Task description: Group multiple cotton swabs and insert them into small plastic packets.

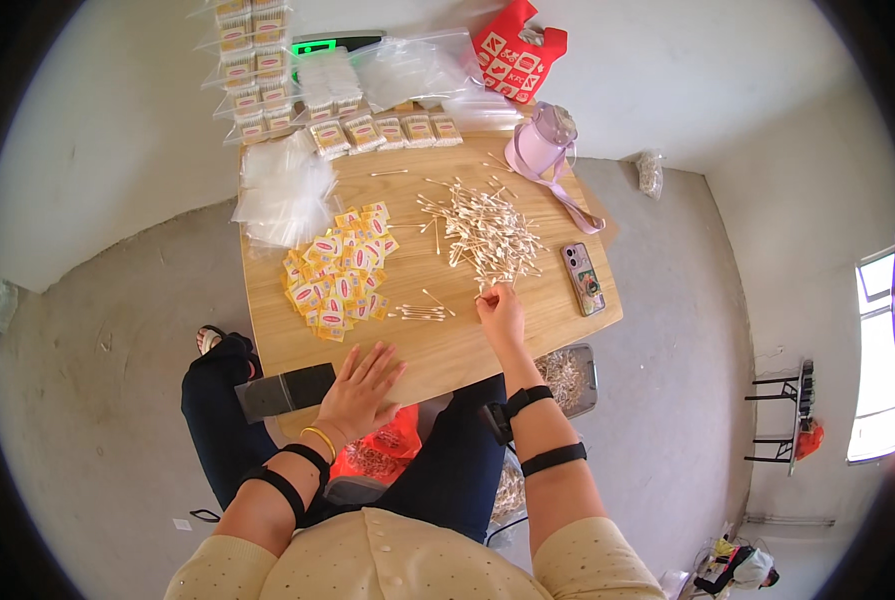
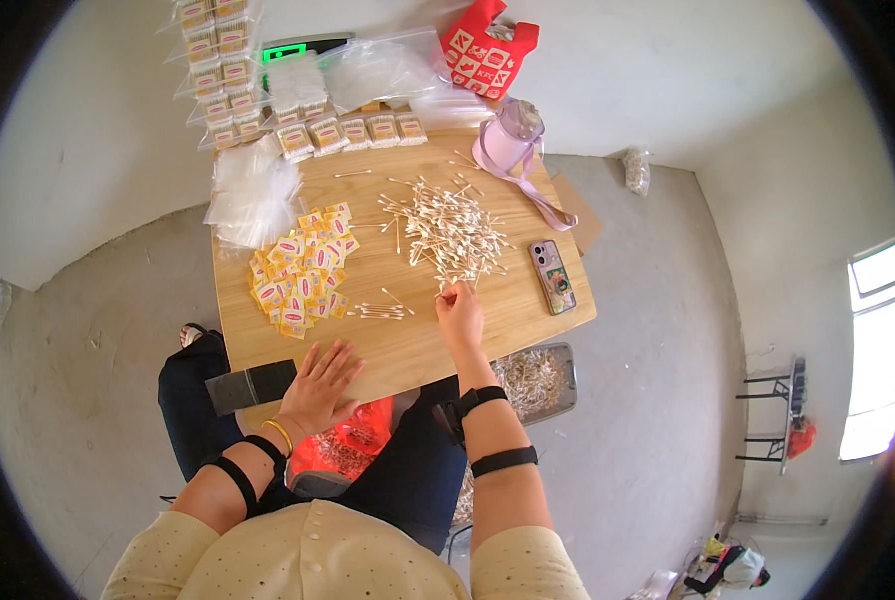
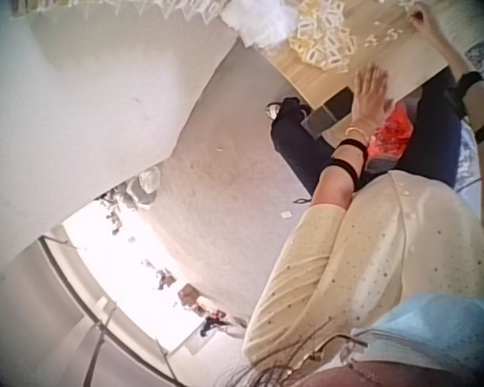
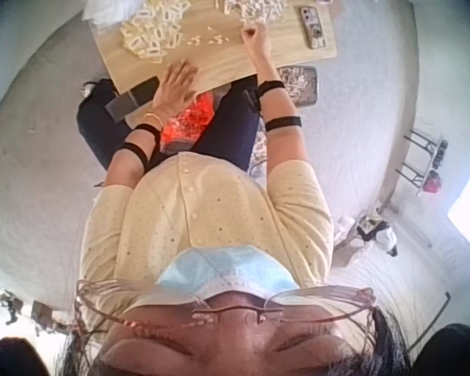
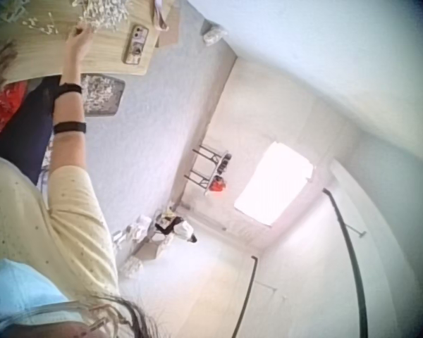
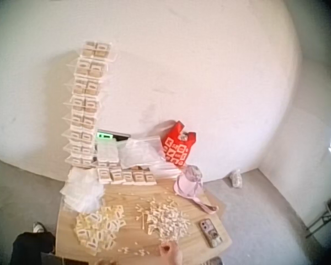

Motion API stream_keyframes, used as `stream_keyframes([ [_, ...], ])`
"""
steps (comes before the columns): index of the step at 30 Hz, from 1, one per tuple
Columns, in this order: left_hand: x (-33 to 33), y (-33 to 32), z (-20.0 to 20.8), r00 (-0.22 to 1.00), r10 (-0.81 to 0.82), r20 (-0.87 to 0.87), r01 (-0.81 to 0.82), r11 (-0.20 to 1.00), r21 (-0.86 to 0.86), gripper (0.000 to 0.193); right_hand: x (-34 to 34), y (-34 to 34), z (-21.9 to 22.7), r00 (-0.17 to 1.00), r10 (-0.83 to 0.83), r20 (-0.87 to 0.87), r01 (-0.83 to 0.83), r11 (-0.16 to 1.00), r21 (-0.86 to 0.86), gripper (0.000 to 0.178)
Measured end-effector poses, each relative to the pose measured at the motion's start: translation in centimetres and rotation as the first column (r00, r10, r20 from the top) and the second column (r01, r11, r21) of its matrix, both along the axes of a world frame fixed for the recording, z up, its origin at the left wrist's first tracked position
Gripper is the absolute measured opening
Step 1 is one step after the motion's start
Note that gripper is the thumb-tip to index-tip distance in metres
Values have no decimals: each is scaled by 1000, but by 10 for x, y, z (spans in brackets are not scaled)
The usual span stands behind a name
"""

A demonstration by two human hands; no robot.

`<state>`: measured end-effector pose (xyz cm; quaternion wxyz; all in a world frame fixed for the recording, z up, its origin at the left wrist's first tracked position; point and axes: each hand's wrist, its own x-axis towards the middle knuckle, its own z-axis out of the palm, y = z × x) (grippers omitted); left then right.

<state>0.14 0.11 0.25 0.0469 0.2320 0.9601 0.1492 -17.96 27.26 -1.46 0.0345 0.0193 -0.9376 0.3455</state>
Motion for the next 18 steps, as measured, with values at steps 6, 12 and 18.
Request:
stream_keyframes([
  [6,1,-1,-3,1000,2,-11,-2,1000,11,75,0,8,-1,984,-158,87,174,959,-225,13],
  [12,1,-3,-4,1000,8,-18,-8,1000,22,75,6,-12,8,995,-104,-1,103,981,-165,11],
  [18,1,-2,-8,1000,16,-8,-15,997,79,76,1,-55,-5,983,169,-69,-170,986,1,15],
])
